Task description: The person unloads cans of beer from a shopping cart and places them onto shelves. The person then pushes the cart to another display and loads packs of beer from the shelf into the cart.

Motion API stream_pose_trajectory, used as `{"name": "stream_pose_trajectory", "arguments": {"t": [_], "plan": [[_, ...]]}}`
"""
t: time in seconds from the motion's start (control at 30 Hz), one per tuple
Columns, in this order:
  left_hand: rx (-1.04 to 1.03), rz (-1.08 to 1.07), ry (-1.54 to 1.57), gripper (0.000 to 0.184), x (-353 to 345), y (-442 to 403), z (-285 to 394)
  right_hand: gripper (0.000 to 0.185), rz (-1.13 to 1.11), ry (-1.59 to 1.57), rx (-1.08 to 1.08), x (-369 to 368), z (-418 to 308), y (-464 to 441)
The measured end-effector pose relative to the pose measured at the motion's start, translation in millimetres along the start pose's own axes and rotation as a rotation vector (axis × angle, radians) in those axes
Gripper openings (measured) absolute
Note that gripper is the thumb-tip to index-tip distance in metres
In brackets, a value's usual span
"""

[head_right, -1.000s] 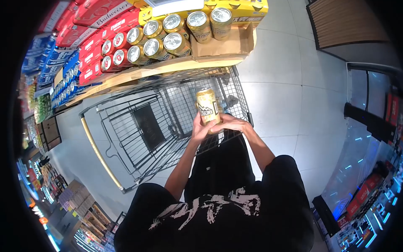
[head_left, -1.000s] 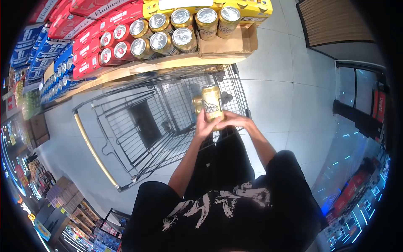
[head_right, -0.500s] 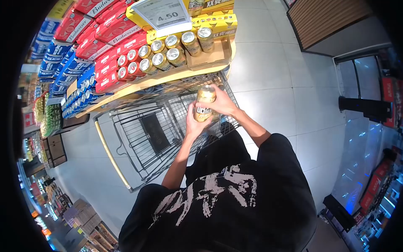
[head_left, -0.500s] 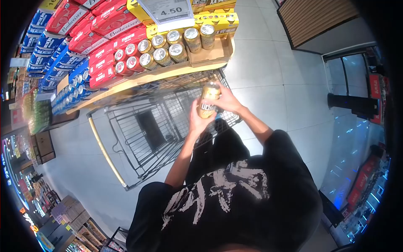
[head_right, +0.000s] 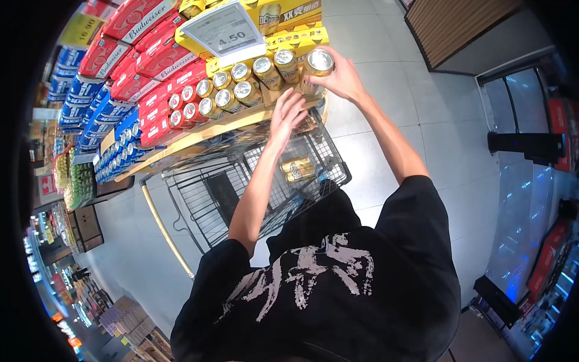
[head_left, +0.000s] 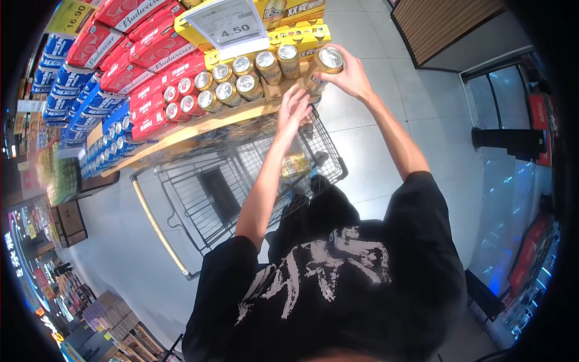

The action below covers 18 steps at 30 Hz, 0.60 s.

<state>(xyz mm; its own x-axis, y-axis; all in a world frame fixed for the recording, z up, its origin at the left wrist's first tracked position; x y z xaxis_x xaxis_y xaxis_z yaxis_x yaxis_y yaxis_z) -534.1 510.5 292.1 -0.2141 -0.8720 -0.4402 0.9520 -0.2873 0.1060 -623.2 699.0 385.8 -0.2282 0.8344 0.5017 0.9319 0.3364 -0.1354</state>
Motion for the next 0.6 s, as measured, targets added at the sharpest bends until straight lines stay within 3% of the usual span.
{"name": "stream_pose_trajectory", "arguments": {"t": [0.03,0.13,0.2,0.27,0.6], "plan": [[-0.080,-0.035,-0.315,0.058,0,-12,1,0.078,-0.001,0.028,0.012,-2,11,-10],[-0.094,-0.050,-0.500,0.056,2,-51,12,0.079,-0.059,0.107,-0.015,-12,31,-35],[0.039,0.034,-0.216,0.054,0,-74,26,0.081,-0.076,0.162,-0.026,-19,37,-50],[0.089,0.059,-0.165,0.062,7,-90,34,0.081,-0.094,0.187,-0.026,-25,45,-62],[0.046,0.003,-0.478,0.048,43,-78,14,0.069,-0.109,0.262,-0.016,-47,94,-86]]}}
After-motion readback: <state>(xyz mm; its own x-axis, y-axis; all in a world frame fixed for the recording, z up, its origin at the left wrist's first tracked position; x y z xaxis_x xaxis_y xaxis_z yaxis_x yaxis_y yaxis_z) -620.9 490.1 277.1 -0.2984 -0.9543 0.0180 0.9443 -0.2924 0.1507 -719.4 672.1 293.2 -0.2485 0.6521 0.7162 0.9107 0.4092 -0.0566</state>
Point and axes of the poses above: each hand's wrist, its own y-axis away from the middle knuckle, its own x-axis out of the back of the hand, z = x × y, the point moved 2 cm from there along -y, towards the middle knuckle, and after that the axes turned 10 degrees about -z, right-handed, at the moved point
